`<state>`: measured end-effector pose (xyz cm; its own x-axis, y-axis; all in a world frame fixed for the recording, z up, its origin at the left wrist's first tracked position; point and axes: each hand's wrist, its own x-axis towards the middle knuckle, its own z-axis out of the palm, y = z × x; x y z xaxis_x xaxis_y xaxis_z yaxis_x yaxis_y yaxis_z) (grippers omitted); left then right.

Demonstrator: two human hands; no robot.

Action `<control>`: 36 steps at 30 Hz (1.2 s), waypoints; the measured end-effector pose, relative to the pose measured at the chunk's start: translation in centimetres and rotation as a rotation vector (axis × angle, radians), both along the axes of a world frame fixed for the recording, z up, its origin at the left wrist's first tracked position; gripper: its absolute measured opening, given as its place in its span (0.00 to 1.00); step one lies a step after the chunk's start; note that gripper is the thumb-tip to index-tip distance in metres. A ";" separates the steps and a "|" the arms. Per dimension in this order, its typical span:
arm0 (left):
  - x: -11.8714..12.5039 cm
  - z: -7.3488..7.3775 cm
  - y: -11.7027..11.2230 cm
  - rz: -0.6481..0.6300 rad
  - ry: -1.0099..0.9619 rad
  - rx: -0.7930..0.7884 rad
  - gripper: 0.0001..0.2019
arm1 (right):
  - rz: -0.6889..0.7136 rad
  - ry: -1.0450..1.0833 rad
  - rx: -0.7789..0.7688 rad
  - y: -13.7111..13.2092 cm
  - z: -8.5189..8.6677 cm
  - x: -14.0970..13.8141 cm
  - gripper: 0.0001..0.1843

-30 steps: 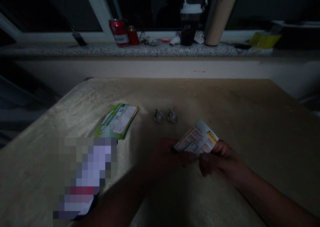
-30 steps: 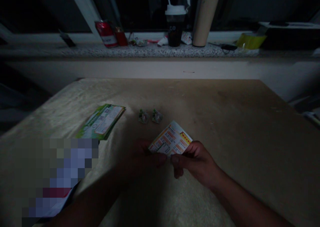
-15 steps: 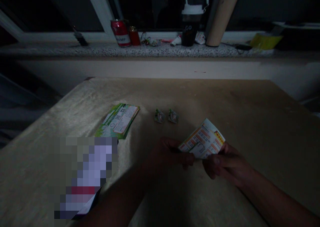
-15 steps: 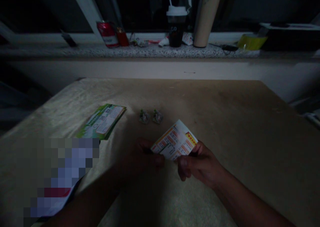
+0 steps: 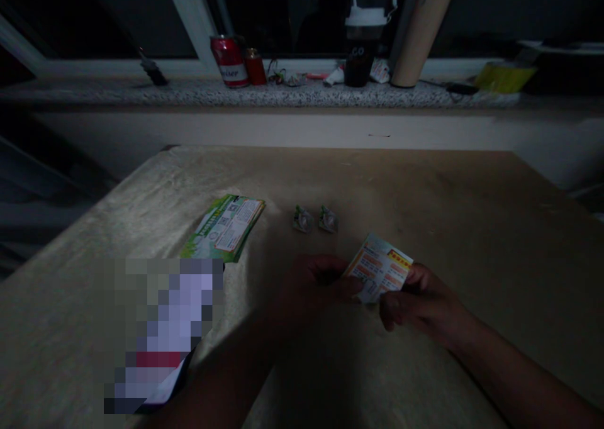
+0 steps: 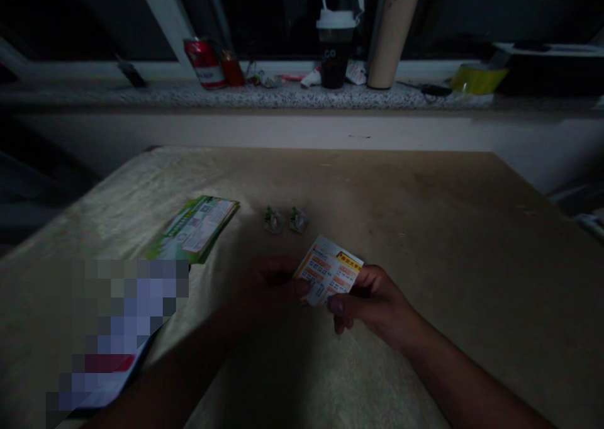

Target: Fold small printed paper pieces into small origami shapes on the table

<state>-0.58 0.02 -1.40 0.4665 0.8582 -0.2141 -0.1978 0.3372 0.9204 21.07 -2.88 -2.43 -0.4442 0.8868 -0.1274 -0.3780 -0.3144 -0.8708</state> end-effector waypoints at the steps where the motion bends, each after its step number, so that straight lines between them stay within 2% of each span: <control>1: 0.0 -0.1 0.0 0.017 0.007 0.011 0.15 | -0.022 -0.006 0.005 0.0 0.0 -0.1 0.10; 4: 0.2 -0.4 0.0 0.063 0.014 0.038 0.16 | -0.074 -0.002 0.015 0.2 0.2 -0.3 0.10; 9: 0.2 -0.8 0.0 0.072 0.003 0.081 0.16 | -0.128 -0.006 0.032 0.3 0.1 -0.4 0.09; 17: 0.4 -0.4 -0.2 0.108 -0.008 0.118 0.13 | -0.206 -0.068 0.058 0.1 -0.5 -0.1 0.08; 25: 0.3 -1.0 0.1 0.042 -0.119 0.033 0.10 | -0.171 -0.006 0.009 0.1 -0.4 -0.1 0.08; 30: 0.4 -1.3 0.1 0.037 -0.196 -0.046 0.14 | -0.104 0.049 -0.041 0.1 -0.3 -0.1 0.07; 36: 0.2 -0.5 0.0 0.043 -0.098 -0.082 0.20 | -0.149 0.014 0.012 0.2 -0.1 0.0 0.08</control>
<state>-0.42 -0.01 -1.95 0.4516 0.8594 -0.2398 -0.3013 0.3999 0.8656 21.05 -2.72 -2.55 -0.3087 0.9446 -0.1113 -0.4319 -0.2434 -0.8684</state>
